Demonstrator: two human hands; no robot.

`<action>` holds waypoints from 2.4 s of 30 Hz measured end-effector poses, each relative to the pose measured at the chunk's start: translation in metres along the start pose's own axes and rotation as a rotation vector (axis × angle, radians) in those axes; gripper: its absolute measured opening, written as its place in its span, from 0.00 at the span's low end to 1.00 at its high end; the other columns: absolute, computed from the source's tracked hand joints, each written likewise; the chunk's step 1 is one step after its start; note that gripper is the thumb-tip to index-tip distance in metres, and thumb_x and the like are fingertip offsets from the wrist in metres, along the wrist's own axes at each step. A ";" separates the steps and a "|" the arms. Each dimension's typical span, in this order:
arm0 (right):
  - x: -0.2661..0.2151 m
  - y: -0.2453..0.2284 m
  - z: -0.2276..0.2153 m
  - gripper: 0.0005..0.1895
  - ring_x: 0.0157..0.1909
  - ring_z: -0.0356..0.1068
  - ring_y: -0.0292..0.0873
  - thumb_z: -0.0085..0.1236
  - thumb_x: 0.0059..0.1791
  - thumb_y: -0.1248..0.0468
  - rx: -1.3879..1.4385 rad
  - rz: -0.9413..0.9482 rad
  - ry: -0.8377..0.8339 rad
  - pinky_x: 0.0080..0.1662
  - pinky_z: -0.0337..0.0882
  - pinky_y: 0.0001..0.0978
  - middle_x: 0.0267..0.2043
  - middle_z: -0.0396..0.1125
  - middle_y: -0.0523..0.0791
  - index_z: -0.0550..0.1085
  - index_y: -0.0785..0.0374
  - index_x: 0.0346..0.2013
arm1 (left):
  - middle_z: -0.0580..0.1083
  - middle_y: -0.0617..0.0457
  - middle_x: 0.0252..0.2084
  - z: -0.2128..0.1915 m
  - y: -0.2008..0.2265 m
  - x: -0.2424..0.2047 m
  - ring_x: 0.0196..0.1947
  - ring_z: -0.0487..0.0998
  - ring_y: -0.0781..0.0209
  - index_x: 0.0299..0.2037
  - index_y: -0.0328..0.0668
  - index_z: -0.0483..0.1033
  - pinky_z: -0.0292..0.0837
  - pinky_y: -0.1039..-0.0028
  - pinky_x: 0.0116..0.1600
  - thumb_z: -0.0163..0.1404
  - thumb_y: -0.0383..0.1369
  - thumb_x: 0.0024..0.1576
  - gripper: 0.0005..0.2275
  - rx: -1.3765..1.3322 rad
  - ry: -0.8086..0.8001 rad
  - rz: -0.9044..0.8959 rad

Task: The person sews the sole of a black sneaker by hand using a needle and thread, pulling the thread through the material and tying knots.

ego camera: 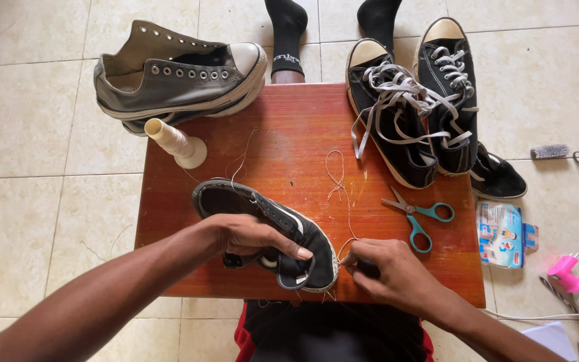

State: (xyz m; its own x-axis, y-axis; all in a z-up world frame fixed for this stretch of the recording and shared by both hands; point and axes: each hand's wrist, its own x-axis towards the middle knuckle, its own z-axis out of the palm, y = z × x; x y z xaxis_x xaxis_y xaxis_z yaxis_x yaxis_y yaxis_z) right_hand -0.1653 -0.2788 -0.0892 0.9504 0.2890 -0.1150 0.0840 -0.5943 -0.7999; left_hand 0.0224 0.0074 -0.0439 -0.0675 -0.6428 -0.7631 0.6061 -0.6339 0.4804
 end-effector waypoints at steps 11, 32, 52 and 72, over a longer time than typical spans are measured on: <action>0.003 -0.010 0.007 0.08 0.34 0.78 0.49 0.67 0.55 0.60 -0.226 -0.020 -0.035 0.36 0.71 0.48 0.34 0.77 0.37 0.74 0.49 0.37 | 0.92 0.50 0.55 0.021 0.012 -0.020 0.54 0.91 0.58 0.57 0.38 0.92 0.84 0.70 0.63 0.71 0.44 0.55 0.23 0.194 0.067 0.071; 0.007 -0.012 0.016 0.05 0.35 0.79 0.46 0.68 0.51 0.59 -0.174 0.141 -0.054 0.40 0.72 0.46 0.33 0.80 0.38 0.77 0.48 0.37 | 0.85 0.59 0.38 0.036 0.005 -0.020 0.37 0.82 0.67 0.49 0.45 0.90 0.76 0.76 0.40 0.71 0.47 0.57 0.17 0.307 0.067 0.312; 0.006 -0.002 0.043 0.08 0.32 0.80 0.44 0.71 0.47 0.55 -0.092 0.119 0.103 0.39 0.76 0.42 0.32 0.82 0.38 0.78 0.49 0.35 | 0.82 0.61 0.36 0.046 0.002 -0.020 0.36 0.79 0.69 0.44 0.47 0.88 0.73 0.77 0.39 0.70 0.50 0.59 0.16 0.297 0.041 0.422; 0.005 0.001 0.042 0.04 0.30 0.80 0.42 0.68 0.49 0.57 -0.061 0.124 0.228 0.41 0.75 0.40 0.28 0.83 0.35 0.80 0.49 0.32 | 0.84 0.65 0.45 0.027 0.004 -0.034 0.47 0.82 0.69 0.49 0.45 0.90 0.77 0.75 0.54 0.62 0.55 0.67 0.21 0.448 0.131 0.285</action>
State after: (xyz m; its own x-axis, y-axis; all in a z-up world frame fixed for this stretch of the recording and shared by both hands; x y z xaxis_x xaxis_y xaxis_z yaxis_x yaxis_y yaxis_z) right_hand -0.1728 -0.2460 -0.1158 0.9969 0.0388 -0.0688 -0.0261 -0.6608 -0.7501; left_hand 0.0053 0.0149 -0.0044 0.1667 -0.7750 -0.6096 0.1868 -0.5822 0.7913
